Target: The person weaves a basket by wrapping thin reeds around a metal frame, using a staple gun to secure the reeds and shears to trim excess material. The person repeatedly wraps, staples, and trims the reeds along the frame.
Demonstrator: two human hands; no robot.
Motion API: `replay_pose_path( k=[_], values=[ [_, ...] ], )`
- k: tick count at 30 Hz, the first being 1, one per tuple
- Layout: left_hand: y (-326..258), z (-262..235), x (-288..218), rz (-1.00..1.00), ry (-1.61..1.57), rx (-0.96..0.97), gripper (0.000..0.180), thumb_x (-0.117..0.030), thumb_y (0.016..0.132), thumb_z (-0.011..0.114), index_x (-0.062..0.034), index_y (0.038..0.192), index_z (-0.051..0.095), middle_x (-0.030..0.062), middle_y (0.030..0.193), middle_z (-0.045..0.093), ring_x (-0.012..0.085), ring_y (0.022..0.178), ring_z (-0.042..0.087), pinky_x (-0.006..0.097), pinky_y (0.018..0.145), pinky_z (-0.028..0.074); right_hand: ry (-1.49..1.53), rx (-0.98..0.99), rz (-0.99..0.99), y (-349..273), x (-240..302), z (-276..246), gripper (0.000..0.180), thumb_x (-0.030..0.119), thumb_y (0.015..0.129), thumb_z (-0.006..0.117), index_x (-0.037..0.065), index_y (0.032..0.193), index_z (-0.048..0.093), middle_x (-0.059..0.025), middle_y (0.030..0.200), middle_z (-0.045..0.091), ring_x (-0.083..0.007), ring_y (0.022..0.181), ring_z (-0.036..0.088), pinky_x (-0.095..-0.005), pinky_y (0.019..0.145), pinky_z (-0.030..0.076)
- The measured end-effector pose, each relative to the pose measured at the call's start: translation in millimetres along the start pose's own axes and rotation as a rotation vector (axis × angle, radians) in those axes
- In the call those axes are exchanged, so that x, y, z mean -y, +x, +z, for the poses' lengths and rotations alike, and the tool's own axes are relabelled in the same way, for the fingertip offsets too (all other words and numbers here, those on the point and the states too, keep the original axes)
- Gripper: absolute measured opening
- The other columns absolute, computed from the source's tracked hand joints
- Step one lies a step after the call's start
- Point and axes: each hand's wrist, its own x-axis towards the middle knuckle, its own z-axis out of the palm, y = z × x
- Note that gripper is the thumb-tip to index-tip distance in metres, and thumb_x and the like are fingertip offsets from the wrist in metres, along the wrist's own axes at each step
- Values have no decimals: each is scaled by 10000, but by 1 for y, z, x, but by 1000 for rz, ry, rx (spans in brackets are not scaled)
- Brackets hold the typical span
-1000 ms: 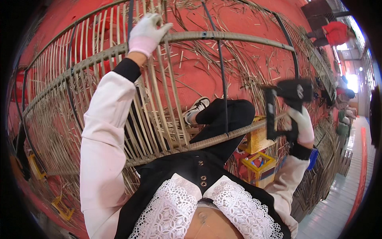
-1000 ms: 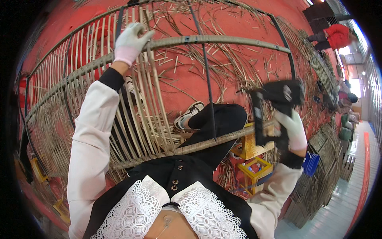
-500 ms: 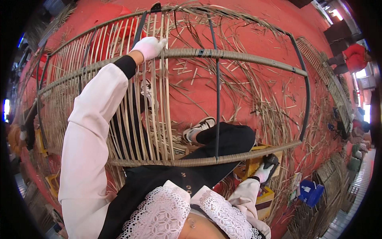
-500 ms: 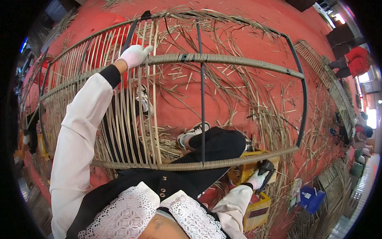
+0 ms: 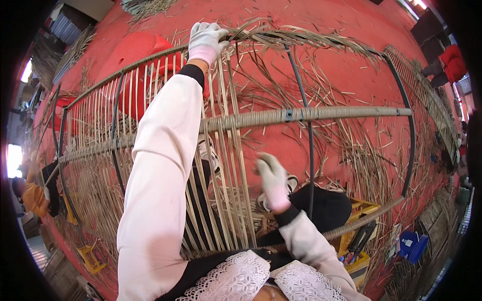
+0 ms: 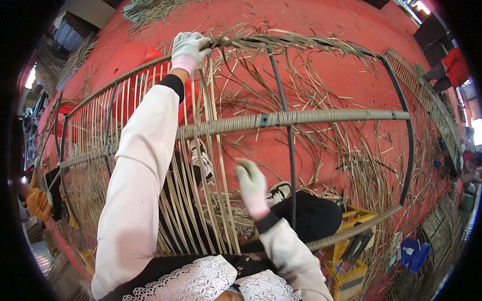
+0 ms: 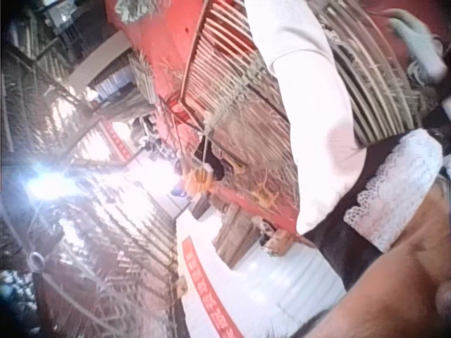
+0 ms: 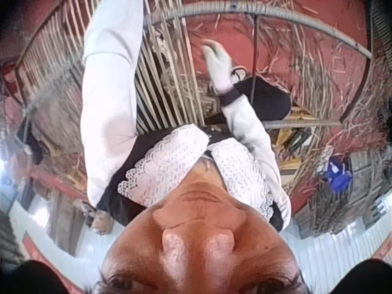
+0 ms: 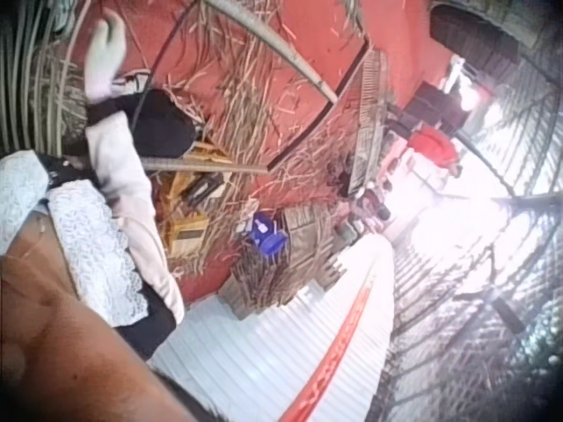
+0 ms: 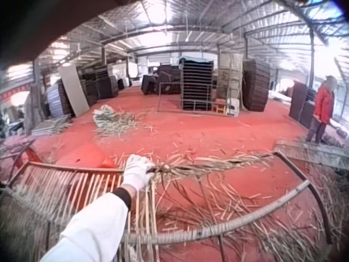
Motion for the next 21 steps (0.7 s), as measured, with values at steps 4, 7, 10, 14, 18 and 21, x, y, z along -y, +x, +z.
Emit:
replay_pose_path(
  k=[4,7,10,14,18,21],
  values=[
    [8,17,12,62,-71,-92,248,-380,906,670,-257,1096,770,-67,1199,696,190,1341,456,446,1199,157,-19,77,-68,146,-59,65,295,130,983,575,26,1252,637,-86,1052,675,-154,980,618,-293,862,495],
    [17,29,22,-46,-145,-160,286,-435,920,625,-244,1074,772,-28,1155,724,197,1347,461,469,1185,152,34,128,-196,253,-38,93,346,131,968,571,26,1295,610,-168,1169,676,-231,1109,624,-339,967,484],
    [36,38,37,62,-130,-146,319,-447,907,644,-218,1085,776,2,1142,733,214,1306,519,471,1174,175,480,150,-333,321,7,110,377,86,959,550,2,1325,585,-179,1212,672,-239,1152,626,-338,987,483],
    [80,46,57,73,-148,326,376,-455,906,646,-178,1131,766,51,1087,750,268,1146,638,405,1126,307,-143,131,-861,360,46,101,447,11,916,519,51,1361,538,-176,1197,657,-321,1128,619,-381,953,504],
    [105,49,61,-106,-606,598,144,-217,844,700,-108,882,786,90,821,733,304,745,686,410,713,549,-845,87,-1376,388,54,89,429,29,901,528,92,1323,567,-150,1234,650,-337,1073,628,-395,896,524],
    [101,46,51,-77,-315,550,224,-251,866,661,-83,942,787,137,851,740,257,733,696,388,718,548,-1155,14,-1149,400,52,96,416,42,911,528,109,1318,576,-175,1251,625,-360,1034,610,-400,859,521]
  ],
)
